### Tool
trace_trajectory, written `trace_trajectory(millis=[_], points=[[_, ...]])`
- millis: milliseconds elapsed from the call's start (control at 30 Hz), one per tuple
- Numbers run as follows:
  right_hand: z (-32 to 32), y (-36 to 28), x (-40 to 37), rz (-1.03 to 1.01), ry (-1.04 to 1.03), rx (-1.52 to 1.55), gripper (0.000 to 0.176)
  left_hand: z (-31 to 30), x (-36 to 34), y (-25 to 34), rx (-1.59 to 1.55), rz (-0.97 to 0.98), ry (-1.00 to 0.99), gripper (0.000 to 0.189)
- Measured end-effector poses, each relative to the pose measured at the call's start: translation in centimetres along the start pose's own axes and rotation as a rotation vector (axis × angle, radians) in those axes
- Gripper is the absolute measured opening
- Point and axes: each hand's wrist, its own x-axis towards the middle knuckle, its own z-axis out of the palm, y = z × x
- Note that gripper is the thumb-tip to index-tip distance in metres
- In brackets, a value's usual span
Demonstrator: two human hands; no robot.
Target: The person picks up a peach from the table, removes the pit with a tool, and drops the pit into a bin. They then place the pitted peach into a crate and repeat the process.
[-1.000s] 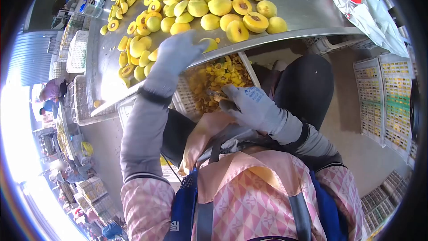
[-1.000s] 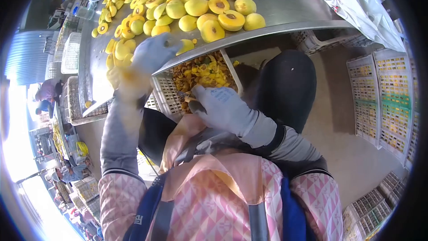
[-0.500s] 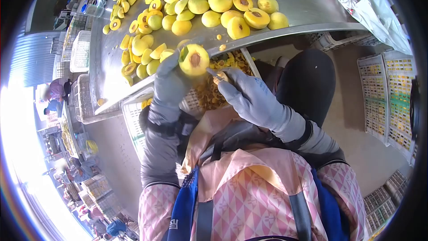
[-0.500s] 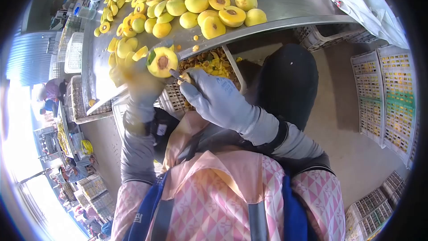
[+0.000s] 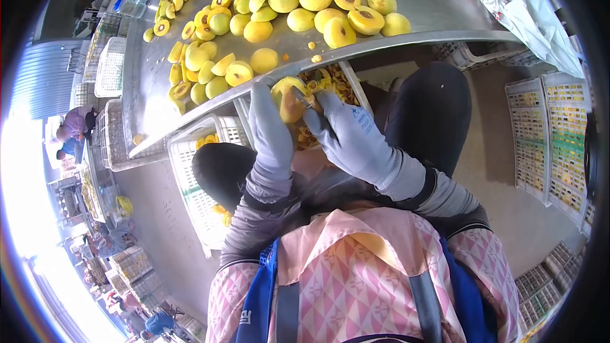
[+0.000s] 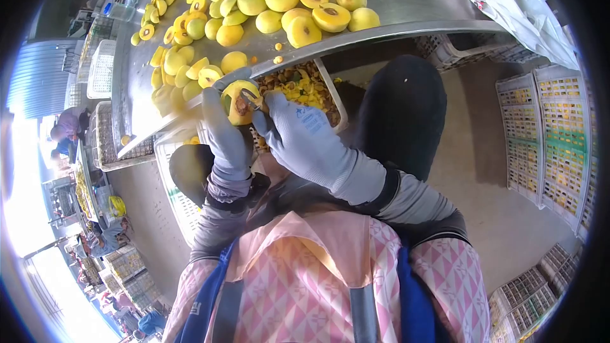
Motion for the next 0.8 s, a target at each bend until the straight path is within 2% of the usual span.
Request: trace_trajectory(millis=[33,133,233,333,433,533,633,733,800], points=[[0.0,0.0,-0.1,0.004,-0.001,0.006,0.021,0.1,0.0,0.5,0.061,0.026,0.015,0.027],[-0.1,-0.2,-0.3,-0.054,0.047,-0.002,0.02,0.2,0.5,0.9,-0.1,-0.027,-0.01,0.024],[-0.6,-0.4,-0.2,-0.067,-0.022,-0.022,0.02,-0.3,0.5,1.3,0.018,-0.086,-0.07,0.022],[-0.8,-0.7,-0.2,-0.06,-0.045,0.011,0.018,0.2,0.7,-0.4,-0.382,-0.169,-0.119,0.021],[-0.6,-0.3,-0.5,-0.047,-0.084,0.073,0.017,-0.5,1.5,-0.3,-0.483,-0.078,-0.275,0.021],[-1.0,-0.1,-0.5,0.011,-0.179,0.024,0.026,-0.8,2.0,0.9,-0.488,-0.262,-0.271,0.025],[-0.8,0.6,-0.3,-0.04,-0.078,0.011,0.017,-0.7,2.0,2.3,-0.598,-0.598,-0.206,0.029],[-0.6,0.0,-0.4,-0.038,-0.034,-0.112,0.017,-0.3,1.7,1.9,-0.415,-0.505,-0.181,0.033],[-1.4,-0.4,-0.1,0.03,-0.169,-0.099,0.019,-0.2,1.6,2.3,-0.433,-0.548,-0.204,0.034]])
